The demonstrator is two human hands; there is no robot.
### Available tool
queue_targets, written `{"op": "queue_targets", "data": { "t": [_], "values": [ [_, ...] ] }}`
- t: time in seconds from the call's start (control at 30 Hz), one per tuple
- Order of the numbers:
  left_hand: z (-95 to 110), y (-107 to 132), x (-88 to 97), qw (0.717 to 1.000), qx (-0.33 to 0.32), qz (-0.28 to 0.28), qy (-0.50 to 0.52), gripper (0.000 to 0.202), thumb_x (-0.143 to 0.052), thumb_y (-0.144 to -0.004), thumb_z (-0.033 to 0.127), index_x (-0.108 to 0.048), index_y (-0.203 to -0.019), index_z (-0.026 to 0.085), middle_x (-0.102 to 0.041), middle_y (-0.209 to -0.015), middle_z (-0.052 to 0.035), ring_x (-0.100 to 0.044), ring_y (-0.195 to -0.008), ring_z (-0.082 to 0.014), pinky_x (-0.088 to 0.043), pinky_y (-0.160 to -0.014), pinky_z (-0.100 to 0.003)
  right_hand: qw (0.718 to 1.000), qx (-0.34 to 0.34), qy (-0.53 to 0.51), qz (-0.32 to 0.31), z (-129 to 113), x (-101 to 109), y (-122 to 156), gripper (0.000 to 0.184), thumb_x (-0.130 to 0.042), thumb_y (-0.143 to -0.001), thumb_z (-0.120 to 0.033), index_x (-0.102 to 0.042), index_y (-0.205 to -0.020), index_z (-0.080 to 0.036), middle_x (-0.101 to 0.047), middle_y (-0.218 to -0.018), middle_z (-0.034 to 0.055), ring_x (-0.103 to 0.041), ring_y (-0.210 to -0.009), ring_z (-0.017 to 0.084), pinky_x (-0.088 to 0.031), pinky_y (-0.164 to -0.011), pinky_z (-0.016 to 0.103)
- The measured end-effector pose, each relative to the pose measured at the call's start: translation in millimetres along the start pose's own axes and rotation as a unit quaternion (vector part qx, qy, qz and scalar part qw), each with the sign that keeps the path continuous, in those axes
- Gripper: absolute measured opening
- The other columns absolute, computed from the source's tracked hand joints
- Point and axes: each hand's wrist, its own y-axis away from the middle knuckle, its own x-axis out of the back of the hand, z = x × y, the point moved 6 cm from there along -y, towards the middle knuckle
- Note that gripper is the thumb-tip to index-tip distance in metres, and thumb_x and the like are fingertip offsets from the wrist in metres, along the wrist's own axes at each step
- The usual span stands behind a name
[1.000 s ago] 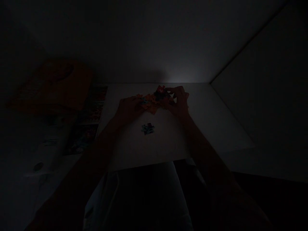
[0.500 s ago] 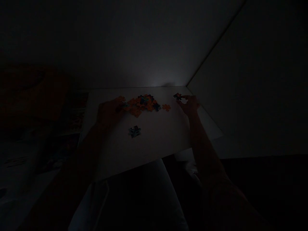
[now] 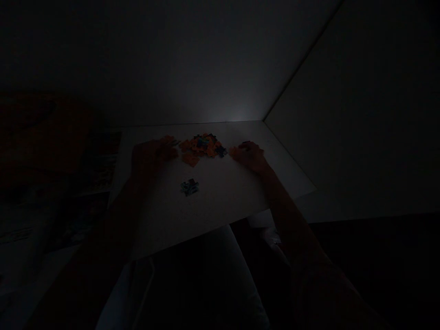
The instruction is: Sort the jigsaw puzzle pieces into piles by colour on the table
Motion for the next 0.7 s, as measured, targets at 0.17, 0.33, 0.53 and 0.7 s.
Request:
{"op": "queue_targets", "data": {
  "t": [0.17,0.33,0.53,0.7],
  "values": [
    [-4,-1,5.8,0.996,0.045,0.058,0.053,0.043,-0.066,-0.118,0.057,-0.087,-0.132,0.022,-0.086,-0.140,-0.0081,-0.079,-0.131,-0.0337,-0.059,-0.121,-0.046,0.984,0.031,-0.100,0.142,6,31,-5,0.035,-0.068,-0.112,-0.064,-0.071,-0.118,-0.029,-0.087,-0.120,0.0114,-0.083,-0.110,0.029,-0.064,-0.107,0.048],
    [-9,-2,3.8,0.992,0.042,0.076,0.093,0.038,-0.069,-0.116,0.057,-0.088,-0.121,0.024,-0.088,-0.126,-0.0060,-0.080,-0.121,-0.0327,-0.061,-0.113,-0.046,0.995,-0.030,0.017,0.092,10,32,-7,0.020,-0.068,-0.108,-0.038,-0.082,-0.116,-0.026,-0.090,-0.135,0.0155,-0.084,-0.131,0.038,-0.052,-0.127,0.064],
    [-18,-5,1.5,0.967,0.068,0.121,0.214,0.048,-0.085,-0.104,0.069,-0.086,-0.117,0.024,-0.088,-0.112,-0.0063,-0.080,-0.107,-0.0280,-0.065,-0.092,-0.036,0.995,0.003,0.048,0.090,-7,23,4,0.034,-0.070,-0.099,-0.034,-0.085,-0.128,-0.026,-0.089,-0.137,0.0173,-0.079,-0.135,0.042,-0.046,-0.127,0.071],
    [-3,-5,-8.4,0.961,0.031,0.042,0.272,0.062,-0.081,-0.101,0.083,-0.083,-0.108,0.022,-0.085,-0.101,-0.0094,-0.078,-0.090,-0.0243,-0.063,-0.073,-0.031,0.989,0.123,-0.076,0.036,-60,8,-8,0.032,-0.073,-0.108,-0.052,-0.085,-0.126,-0.028,-0.087,-0.121,0.0129,-0.080,-0.104,0.032,-0.061,-0.108,0.058]
  ]
}}
